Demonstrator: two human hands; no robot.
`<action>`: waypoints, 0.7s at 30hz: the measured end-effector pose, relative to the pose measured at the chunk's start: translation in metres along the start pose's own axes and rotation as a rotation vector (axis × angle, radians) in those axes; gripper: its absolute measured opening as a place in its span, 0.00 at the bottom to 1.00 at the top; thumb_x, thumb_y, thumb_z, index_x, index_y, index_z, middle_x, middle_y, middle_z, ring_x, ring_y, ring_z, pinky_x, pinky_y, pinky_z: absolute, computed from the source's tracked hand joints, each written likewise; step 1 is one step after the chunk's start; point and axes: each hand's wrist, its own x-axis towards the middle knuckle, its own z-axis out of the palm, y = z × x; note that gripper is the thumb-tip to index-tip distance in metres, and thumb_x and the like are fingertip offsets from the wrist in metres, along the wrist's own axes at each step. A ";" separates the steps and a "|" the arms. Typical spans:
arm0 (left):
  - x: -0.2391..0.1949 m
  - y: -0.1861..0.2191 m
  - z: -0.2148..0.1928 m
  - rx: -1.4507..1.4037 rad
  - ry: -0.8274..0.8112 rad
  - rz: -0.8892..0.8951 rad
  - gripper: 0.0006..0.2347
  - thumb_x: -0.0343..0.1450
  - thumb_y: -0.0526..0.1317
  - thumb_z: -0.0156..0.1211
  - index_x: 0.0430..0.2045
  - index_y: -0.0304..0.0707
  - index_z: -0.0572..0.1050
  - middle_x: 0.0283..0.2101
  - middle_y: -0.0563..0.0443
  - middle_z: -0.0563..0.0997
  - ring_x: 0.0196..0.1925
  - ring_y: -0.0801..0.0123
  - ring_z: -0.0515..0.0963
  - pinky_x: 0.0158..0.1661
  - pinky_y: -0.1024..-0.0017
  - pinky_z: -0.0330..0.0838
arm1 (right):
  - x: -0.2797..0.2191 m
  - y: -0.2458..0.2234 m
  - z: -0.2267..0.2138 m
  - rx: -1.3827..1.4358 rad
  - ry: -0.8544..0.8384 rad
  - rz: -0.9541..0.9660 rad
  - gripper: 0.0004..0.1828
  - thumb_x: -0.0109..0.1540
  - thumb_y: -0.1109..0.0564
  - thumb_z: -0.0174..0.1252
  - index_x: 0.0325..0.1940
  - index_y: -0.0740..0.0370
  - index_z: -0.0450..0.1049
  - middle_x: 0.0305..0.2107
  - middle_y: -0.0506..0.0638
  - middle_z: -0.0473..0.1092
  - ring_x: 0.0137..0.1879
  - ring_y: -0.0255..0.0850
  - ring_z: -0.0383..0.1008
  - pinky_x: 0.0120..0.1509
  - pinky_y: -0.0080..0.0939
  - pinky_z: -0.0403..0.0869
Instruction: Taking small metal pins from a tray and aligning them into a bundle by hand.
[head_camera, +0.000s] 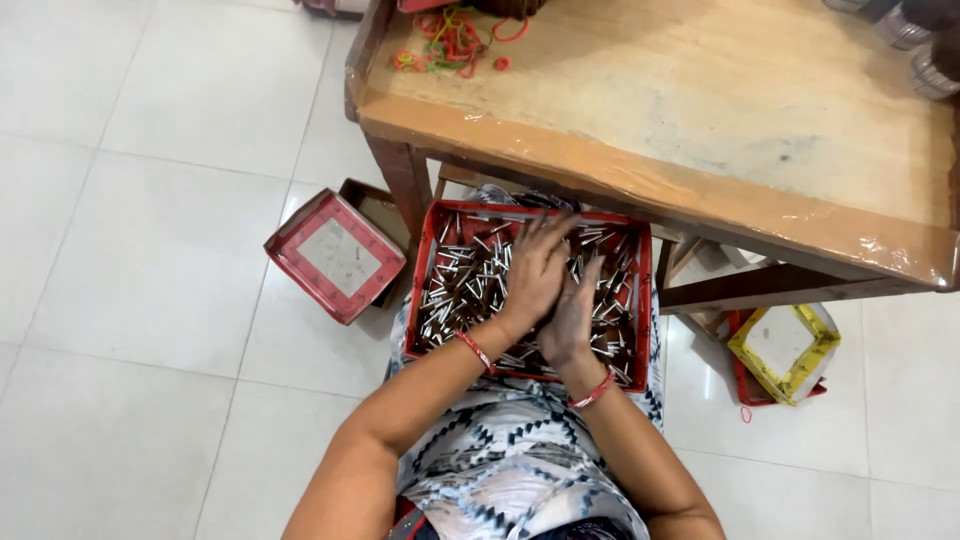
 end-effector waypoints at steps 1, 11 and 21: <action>-0.005 0.006 0.004 0.020 0.008 0.045 0.16 0.78 0.40 0.45 0.59 0.42 0.76 0.69 0.47 0.73 0.77 0.49 0.62 0.76 0.50 0.44 | 0.011 -0.005 -0.007 -0.013 0.038 0.030 0.52 0.61 0.19 0.32 0.79 0.53 0.50 0.73 0.53 0.56 0.76 0.48 0.58 0.78 0.51 0.58; -0.018 -0.018 0.040 0.040 -0.046 0.086 0.18 0.77 0.40 0.47 0.62 0.45 0.74 0.73 0.51 0.67 0.80 0.43 0.55 0.76 0.44 0.40 | 0.014 -0.016 -0.017 -0.092 -0.193 -0.143 0.62 0.61 0.15 0.32 0.80 0.67 0.47 0.75 0.64 0.52 0.81 0.58 0.50 0.82 0.60 0.53; -0.012 -0.019 0.039 0.013 -0.028 0.058 0.18 0.76 0.40 0.47 0.61 0.43 0.74 0.72 0.46 0.69 0.78 0.40 0.55 0.74 0.43 0.36 | 0.012 -0.005 -0.042 -0.183 -0.310 -0.279 0.57 0.63 0.17 0.39 0.82 0.59 0.42 0.78 0.57 0.46 0.84 0.50 0.44 0.86 0.53 0.46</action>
